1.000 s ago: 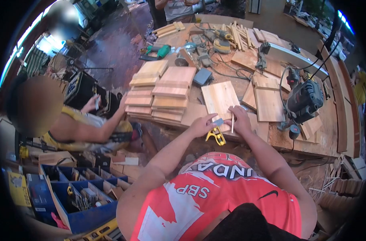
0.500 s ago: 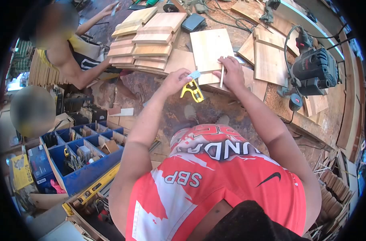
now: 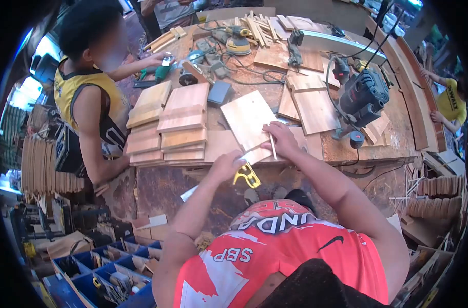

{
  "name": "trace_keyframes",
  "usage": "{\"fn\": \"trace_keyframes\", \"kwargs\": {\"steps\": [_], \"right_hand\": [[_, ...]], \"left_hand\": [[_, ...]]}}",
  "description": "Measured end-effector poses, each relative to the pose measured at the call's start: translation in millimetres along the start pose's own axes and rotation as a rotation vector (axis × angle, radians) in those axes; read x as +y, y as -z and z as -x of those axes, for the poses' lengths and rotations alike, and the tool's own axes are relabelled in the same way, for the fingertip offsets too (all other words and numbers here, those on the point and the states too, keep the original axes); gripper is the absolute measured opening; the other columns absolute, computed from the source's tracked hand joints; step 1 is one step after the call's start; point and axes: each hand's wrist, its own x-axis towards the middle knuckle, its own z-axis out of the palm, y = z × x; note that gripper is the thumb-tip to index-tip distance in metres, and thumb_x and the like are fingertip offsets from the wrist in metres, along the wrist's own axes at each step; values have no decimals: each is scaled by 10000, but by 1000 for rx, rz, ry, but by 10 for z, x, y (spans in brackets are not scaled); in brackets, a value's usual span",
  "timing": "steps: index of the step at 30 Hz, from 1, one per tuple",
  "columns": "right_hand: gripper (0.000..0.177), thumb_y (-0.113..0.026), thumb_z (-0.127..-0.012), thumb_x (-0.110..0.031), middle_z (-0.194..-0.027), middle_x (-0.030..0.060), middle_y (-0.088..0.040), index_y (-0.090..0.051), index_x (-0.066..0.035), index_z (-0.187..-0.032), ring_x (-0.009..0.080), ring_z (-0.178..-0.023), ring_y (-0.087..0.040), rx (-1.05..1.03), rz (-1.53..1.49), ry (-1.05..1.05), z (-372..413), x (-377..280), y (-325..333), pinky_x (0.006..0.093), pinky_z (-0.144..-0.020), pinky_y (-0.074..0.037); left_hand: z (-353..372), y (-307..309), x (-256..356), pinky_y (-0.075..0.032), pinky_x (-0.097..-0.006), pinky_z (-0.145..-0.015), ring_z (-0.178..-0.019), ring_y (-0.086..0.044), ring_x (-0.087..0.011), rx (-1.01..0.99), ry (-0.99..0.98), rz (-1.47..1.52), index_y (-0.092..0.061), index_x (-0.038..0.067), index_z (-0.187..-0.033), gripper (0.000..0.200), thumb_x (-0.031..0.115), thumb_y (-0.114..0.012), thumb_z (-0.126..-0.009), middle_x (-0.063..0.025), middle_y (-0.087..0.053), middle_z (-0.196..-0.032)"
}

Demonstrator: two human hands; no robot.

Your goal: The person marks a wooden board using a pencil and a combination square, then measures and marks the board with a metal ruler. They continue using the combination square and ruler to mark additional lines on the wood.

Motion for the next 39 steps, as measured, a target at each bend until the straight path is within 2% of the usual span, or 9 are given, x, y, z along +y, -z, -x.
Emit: {"fn": "trace_keyframes", "kwargs": {"steps": [1, 6, 10, 21, 23, 32, 36, 38, 39], "right_hand": [[603, -872, -700, -320, -1272, 141, -608, -645, -140, -1228, 354, -1285, -497, -10, -1, -2, -8, -7, 14, 449, -1066, -427], [649, -883, -678, -316, -1282, 117, -618, -641, -135, -1252, 340, -1289, -508, -29, 18, 1, 4, 25, -30, 450, -1064, -431], [621, -872, -689, -268, -1239, 153, -614, -638, -99, -1240, 367, -1241, -527, -12, -18, -36, 35, 63, -77, 437, -1031, -438], [620, -865, -720, -331, -1288, 150, -584, -631, -152, -1265, 340, -1253, -525, -25, 16, -2, 16, -18, 3, 415, -1054, -449], [613, -863, -722, -329, -1293, 146, -580, -631, -154, -1262, 335, -1256, -525, -16, 24, -11, 24, 3, -24, 413, -1054, -450], [595, -861, -721, -327, -1317, 133, -570, -642, -162, -1249, 336, -1239, -541, -10, 20, -4, 49, 80, -67, 411, -1041, -460], [596, -860, -718, -332, -1312, 144, -575, -642, -158, -1245, 341, -1244, -539, -4, 18, -9, 44, 49, -52, 418, -1042, -459], [599, -859, -714, -335, -1299, 156, -583, -642, -153, -1242, 345, -1250, -535, 25, 0, 11, 50, 21, -36, 423, -1046, -455], [601, -859, -711, -338, -1291, 161, -587, -642, -151, -1240, 347, -1252, -533, 28, -29, -6, 52, 29, -48, 426, -1049, -452]], "left_hand": [[4, 8, 26, -528, -428, -770, -858, -690, -336, -7, 13, 0, -665, 93, -1145, 321, 348, -619, -954, -174, -706, -898], [21, 39, 114, -523, -455, -826, -944, -675, -379, -49, 71, 0, -661, 129, -1175, 313, 346, -610, -956, -184, -707, -980], [78, 25, 173, -513, -467, -877, -1013, -658, -393, 15, 65, 2, -649, 129, -1198, 311, 312, -609, -950, -197, -701, -1041], [-1, 16, 136, -518, -457, -881, -991, -679, -354, 4, 83, -9, -686, 126, -1163, 322, 335, -643, -921, -163, -722, -1021], [22, 32, 172, -535, -408, -825, -918, -709, -320, 34, 80, -20, -703, 89, -1131, 317, 318, -683, -913, -167, -735, -965], [-141, 85, 128, -523, -381, -761, -800, -693, -264, -90, 101, -45, -690, 71, -1055, 293, 327, -677, -914, -139, -716, -855], [-169, 57, 96, -520, -383, -758, -800, -689, -260, -95, 93, -59, -681, 68, -1057, 296, 328, -673, -915, -135, -713, -862], [-157, 105, 178, -520, -431, -835, -934, -687, -332, -133, 174, -51, -702, 138, -1053, 273, 368, -654, -912, -138, -726, -960], [-150, 109, 198, -520, -431, -835, -934, -687, -332, -140, 180, -53, -702, 138, -1053, 273, 368, -654, -912, -138, -726, -960]]}}
